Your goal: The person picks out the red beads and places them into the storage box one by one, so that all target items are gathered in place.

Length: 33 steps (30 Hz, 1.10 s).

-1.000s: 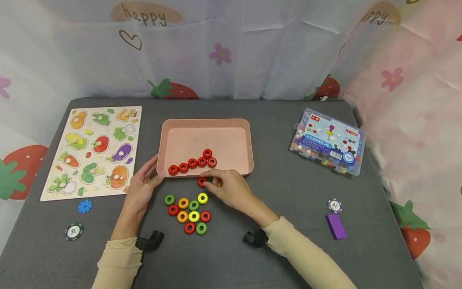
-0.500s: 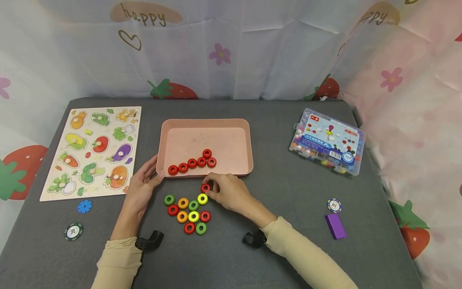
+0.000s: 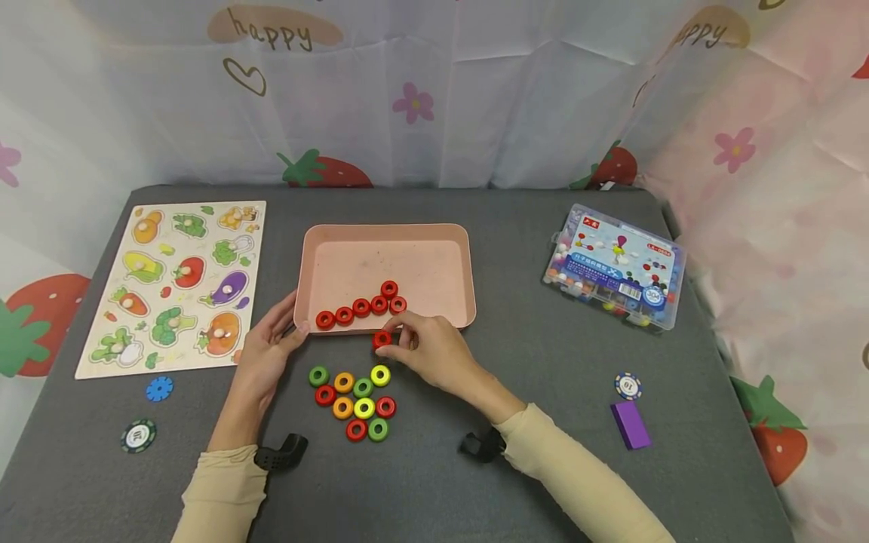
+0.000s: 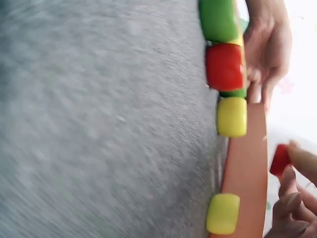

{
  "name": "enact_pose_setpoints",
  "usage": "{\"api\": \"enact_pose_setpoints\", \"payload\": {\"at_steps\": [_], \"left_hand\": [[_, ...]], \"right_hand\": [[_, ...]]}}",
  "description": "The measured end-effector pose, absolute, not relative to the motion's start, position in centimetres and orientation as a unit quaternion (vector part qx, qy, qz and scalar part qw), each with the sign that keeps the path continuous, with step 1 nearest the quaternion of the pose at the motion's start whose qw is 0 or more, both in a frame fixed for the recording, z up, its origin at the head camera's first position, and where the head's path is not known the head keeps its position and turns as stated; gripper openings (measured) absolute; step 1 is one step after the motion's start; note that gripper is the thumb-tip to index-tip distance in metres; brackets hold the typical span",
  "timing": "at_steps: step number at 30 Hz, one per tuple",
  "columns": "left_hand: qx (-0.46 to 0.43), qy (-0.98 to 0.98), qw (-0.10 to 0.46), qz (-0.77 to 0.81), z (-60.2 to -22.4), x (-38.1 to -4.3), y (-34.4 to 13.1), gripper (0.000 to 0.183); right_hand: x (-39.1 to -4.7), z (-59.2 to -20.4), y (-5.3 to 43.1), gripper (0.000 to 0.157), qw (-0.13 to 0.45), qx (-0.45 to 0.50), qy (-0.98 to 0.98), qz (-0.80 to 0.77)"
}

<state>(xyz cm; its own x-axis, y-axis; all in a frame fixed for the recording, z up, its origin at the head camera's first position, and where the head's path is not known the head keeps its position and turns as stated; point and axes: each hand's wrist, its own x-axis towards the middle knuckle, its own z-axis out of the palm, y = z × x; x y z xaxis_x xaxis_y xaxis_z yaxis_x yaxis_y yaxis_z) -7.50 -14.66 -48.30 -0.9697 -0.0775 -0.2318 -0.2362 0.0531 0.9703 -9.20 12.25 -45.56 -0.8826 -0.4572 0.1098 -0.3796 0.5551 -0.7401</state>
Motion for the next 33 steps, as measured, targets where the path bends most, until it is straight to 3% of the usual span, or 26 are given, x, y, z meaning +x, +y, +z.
{"api": "enact_pose_setpoints", "payload": {"at_steps": [5, 12, 18, 33], "left_hand": [[-0.110, 0.725, 0.059, 0.677, -48.2, -7.5, -14.7, 0.059], [-0.112, 0.722, 0.061, 0.679, -48.2, -7.4, -14.7, 0.060], [-0.110, 0.723, 0.063, 0.679, -48.2, -7.4, -14.7, 0.059], [-0.109, 0.726, 0.064, 0.676, -48.1, -7.4, -14.6, 0.059]], "right_hand": [[-10.9, -45.5, 12.8, 0.028, -0.006, -0.197, 0.871, -0.450], [-13.4, -45.6, 13.3, 0.029, -0.013, -0.139, 0.897, -0.419], [-14.6, -46.5, 13.0, 0.032, -0.040, -0.142, 0.902, -0.406], [-14.9, -46.9, 12.5, 0.033, -0.015, -0.122, 0.916, -0.383]]}}
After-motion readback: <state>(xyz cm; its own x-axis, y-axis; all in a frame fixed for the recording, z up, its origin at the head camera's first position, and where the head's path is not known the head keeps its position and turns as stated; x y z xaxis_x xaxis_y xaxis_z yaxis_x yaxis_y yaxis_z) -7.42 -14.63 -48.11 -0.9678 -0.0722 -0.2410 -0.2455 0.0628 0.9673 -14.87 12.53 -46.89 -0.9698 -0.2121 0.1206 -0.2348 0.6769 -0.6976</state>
